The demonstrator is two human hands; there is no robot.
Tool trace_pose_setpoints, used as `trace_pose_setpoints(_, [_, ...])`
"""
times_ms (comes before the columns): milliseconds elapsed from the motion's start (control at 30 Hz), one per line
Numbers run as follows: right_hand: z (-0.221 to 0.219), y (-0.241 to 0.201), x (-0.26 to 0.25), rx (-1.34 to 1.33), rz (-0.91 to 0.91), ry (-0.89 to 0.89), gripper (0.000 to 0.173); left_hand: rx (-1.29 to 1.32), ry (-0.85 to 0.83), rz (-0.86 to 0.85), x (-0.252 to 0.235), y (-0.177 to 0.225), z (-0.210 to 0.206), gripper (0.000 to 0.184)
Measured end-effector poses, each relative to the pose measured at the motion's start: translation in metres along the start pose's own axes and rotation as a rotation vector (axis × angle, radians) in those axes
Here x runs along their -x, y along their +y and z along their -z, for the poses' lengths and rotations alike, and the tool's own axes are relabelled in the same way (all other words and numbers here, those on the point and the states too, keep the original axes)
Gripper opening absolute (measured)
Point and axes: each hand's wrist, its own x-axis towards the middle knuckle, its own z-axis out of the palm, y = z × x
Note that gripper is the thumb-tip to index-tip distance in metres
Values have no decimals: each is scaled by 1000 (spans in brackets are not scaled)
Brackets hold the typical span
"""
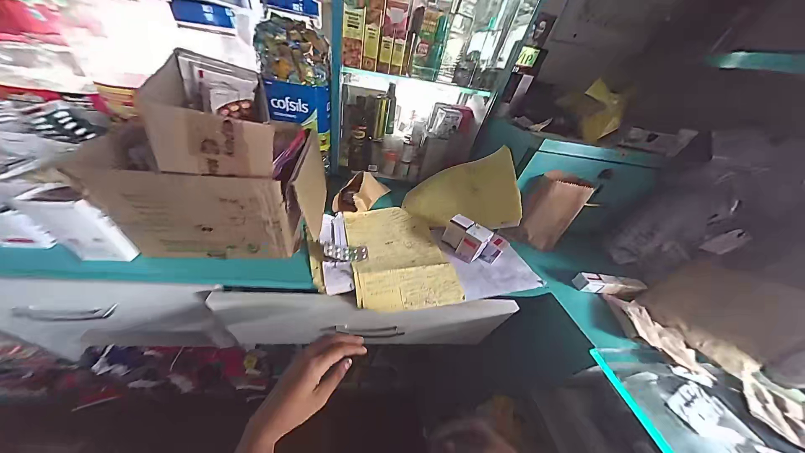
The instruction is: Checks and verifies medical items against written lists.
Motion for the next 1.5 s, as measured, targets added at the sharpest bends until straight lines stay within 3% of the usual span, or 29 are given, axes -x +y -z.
trace_pose_setpoints(133, [44,-128,-59,434,482,260,28,-210,95,-93,-93,-36,25,32])
trace_pose_setpoints(267, [64,-173,-111,761,577,610,29,-467,18,-14,-143,-58,26,41])
trace_pose_setpoints(367, [55,-172,-141,881,527,677,28,-536,-41,74,-153,-71,23,52])
trace_pose_setpoints(500, [36,-165,-175,777,596,506,24,-523,73,18,-151,-83,18,43])
trace_pose_setpoints(667, [27,-170,-220,826,784,413,34,-333,248,-110,-153,-51,10,27])
trace_pose_setpoints(833, [33,-173,-229,898,913,557,23,-89,359,-232,-164,-41,-12,21])
trace_pose_setpoints(967, [43,-160,-221,878,955,607,24,-72,296,-290,-164,-34,-22,17])
trace_pose_setpoints(1100, [54,-159,-215,784,1015,602,9,-106,214,-204,-169,-34,-28,30])
trace_pose_setpoints(1233, [60,-152,-208,735,1057,620,7,-255,182,-217,-171,-40,-38,19])
trace_pose_setpoints(1500, [69,-125,-206,715,1010,648,9,-356,150,-257,-174,-44,-42,18])
